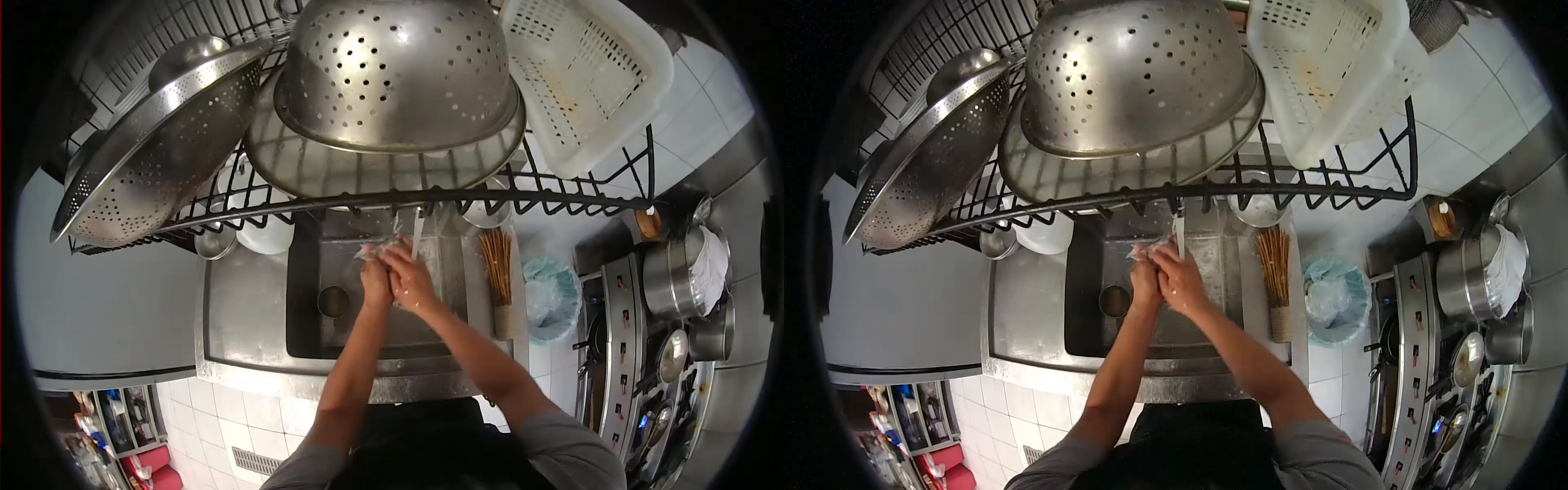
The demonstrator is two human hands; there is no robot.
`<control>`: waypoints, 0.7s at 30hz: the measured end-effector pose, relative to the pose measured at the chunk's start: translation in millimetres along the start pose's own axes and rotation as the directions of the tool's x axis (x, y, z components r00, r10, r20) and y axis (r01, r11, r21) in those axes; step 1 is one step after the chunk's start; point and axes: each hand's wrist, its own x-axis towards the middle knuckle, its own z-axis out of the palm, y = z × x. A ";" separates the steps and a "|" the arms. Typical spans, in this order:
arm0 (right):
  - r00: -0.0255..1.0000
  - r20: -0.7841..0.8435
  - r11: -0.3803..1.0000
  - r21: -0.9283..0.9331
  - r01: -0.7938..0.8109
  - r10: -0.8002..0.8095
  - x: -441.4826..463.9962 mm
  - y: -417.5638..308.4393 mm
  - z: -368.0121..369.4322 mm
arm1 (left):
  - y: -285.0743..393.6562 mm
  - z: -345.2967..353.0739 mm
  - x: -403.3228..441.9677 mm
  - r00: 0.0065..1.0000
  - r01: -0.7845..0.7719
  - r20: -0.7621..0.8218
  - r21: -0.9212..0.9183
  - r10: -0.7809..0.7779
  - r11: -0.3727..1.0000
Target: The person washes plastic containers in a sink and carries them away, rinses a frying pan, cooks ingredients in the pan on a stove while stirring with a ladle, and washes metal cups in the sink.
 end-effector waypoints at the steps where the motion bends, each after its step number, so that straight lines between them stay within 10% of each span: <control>1: 1.000 0.007 0.999 0.045 0.003 -0.004 1.4 2.5 -4.6 | 5.0 -0.2 -4.7 0.990 0.090 -0.120 0.094 -0.078 0.992; 2: 1.000 0.009 0.999 0.046 -0.002 0.001 13.8 11.5 -9.2 | 5.2 0.6 -3.6 0.989 0.094 -0.122 0.096 -0.082 0.991; 4: 0.608 0.475 0.578 0.229 -0.784 0.636 40.1 17.7 -33.3 | -1.6 5.9 -7.8 0.956 0.205 -0.255 0.217 -0.147 0.955; 7: 0.670 0.087 0.509 0.580 -0.636 0.737 -10.4 47.6 13.4 | 15.2 20.6 -17.2 0.938 0.249 -0.208 -0.146 -0.276 0.957; 11: 0.899 -0.170 0.904 0.226 -0.364 0.404 -35.7 8.7 1.1 | -12.0 0.0 5.4 0.960 0.227 -0.098 -0.268 -0.261 0.936; 13: 0.830 0.007 0.775 0.354 -0.524 0.558 -25.1 59.0 4.5 | -24.8 6.7 8.3 0.989 -0.012 -0.143 0.202 0.042 0.979; 15: 0.467 0.476 -0.012 0.709 -0.705 0.746 2.2 67.7 -28.4 | -16.2 -3.7 0.7 0.955 -0.262 0.294 0.776 0.039 0.574; 16: 0.465 0.482 -0.010 0.702 -0.712 0.742 5.2 65.7 -46.4 | -4.1 6.5 -7.0 0.958 -0.256 0.284 0.774 0.044 0.579; 18: 0.286 0.648 -0.081 0.475 -0.876 0.706 12.8 59.4 -66.5 | 31.0 32.5 -15.5 0.653 -0.725 0.581 0.665 -0.486 -0.179; 21: 0.384 0.580 0.160 0.399 -0.903 0.719 -6.8 68.5 -53.7 | 47.2 11.5 -7.7 0.497 -0.866 0.816 0.486 -0.295 -0.117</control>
